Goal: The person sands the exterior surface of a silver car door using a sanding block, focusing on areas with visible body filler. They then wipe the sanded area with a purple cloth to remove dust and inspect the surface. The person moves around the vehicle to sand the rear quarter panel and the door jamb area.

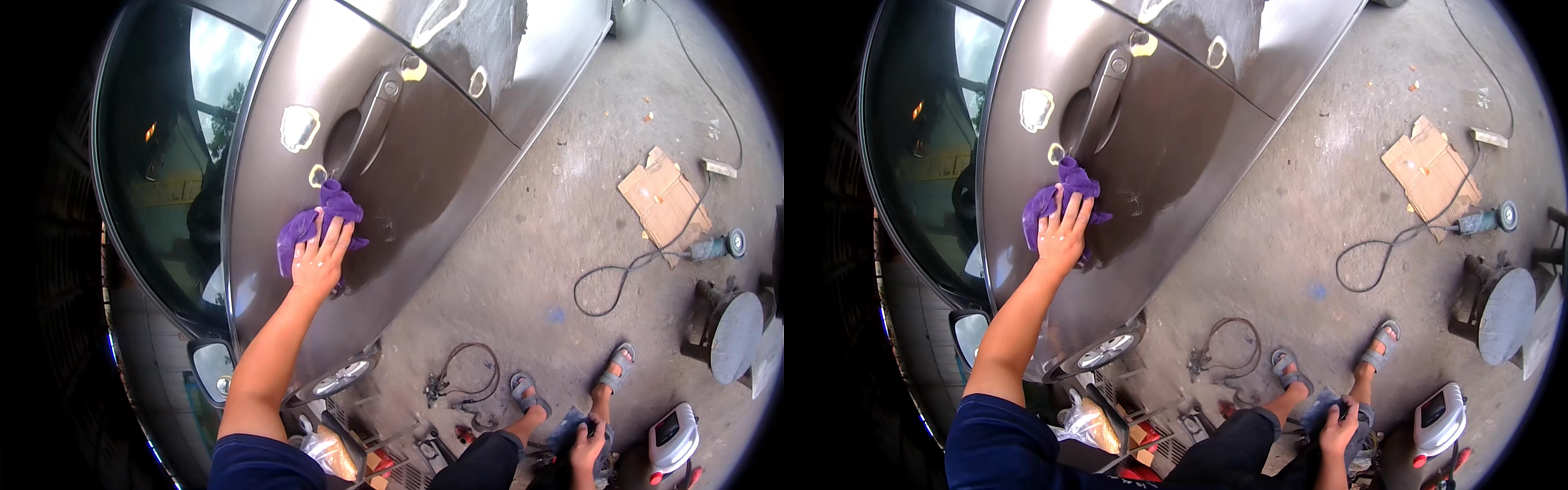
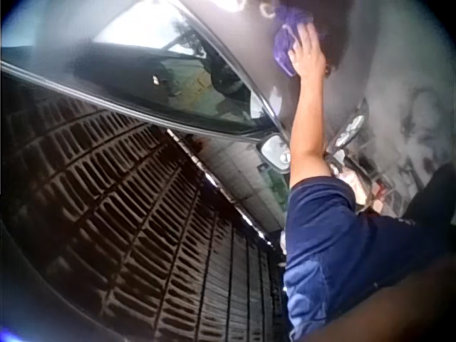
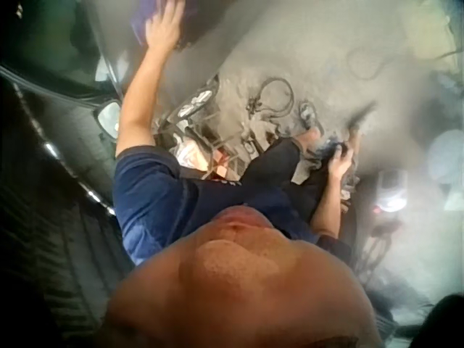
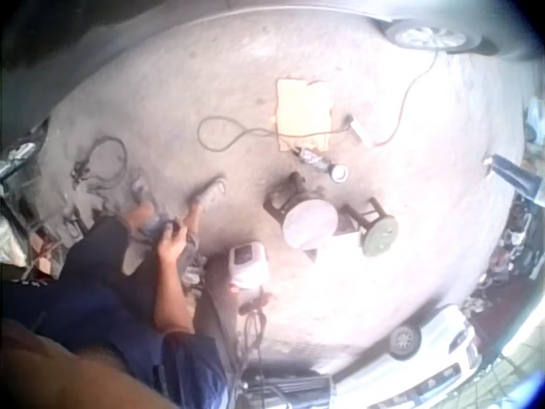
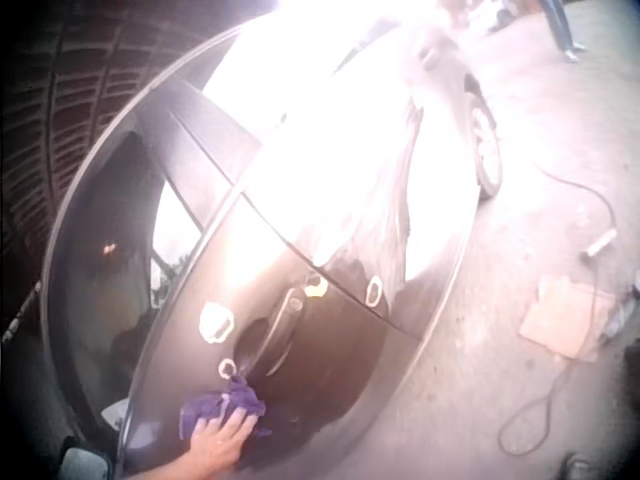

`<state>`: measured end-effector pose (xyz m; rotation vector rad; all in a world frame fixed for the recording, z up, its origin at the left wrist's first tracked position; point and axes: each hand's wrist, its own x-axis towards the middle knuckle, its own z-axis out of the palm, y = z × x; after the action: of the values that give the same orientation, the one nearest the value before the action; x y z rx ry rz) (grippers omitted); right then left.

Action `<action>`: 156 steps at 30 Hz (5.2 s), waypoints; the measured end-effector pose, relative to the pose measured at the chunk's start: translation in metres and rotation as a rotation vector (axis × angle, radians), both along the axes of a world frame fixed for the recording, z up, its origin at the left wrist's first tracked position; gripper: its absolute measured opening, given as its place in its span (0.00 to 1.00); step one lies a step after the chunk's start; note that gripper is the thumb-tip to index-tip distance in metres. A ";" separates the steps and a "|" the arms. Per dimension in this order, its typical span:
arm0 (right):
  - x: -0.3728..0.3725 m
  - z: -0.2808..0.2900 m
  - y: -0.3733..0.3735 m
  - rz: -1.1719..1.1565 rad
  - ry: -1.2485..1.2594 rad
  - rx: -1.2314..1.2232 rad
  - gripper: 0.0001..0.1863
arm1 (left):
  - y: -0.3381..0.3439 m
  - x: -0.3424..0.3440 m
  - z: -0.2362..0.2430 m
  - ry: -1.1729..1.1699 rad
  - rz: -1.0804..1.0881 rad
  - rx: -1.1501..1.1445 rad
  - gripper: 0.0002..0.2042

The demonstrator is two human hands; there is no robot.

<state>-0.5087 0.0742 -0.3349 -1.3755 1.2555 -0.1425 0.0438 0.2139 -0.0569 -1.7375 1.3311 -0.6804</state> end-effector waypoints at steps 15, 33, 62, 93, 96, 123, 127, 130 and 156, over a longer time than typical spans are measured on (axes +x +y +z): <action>-0.011 -0.008 -0.005 0.054 0.039 -0.077 0.14 | -0.069 0.039 -0.181 0.557 0.120 -0.085 0.26; 0.052 0.031 0.024 0.451 -0.017 -0.066 0.14 | 0.286 -0.029 -0.068 -0.187 0.443 -0.918 0.46; 0.109 0.155 0.044 1.052 -0.079 -0.443 0.18 | 0.483 -0.028 -0.019 -0.293 0.720 -1.647 0.33; 0.124 0.238 0.113 0.971 0.035 -0.646 0.15 | 0.601 -0.039 -0.046 -0.463 0.677 -2.009 0.29; 0.118 0.246 0.110 0.923 0.080 -0.621 0.15 | 0.576 -0.026 -0.053 -0.466 0.658 -2.288 0.27; 0.041 0.214 -0.090 0.012 0.086 -0.284 0.15 | -0.109 0.019 0.056 0.357 0.138 -0.920 0.32; 0.035 0.193 -0.148 -0.056 0.028 -0.260 0.14 | -0.231 0.047 0.117 0.241 0.056 -0.804 0.34; 0.027 0.181 -0.182 -0.113 0.029 -0.240 0.15 | -0.332 0.055 0.096 0.220 0.072 -0.754 0.34; 0.090 0.187 -0.331 -0.427 0.097 -0.299 0.14 | -0.598 0.105 0.137 0.156 0.172 -0.786 0.39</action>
<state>-0.4184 -0.2564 -0.1480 -1.3563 1.6483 -0.5848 0.1489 -0.3845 0.0804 -2.5352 1.0528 -1.0758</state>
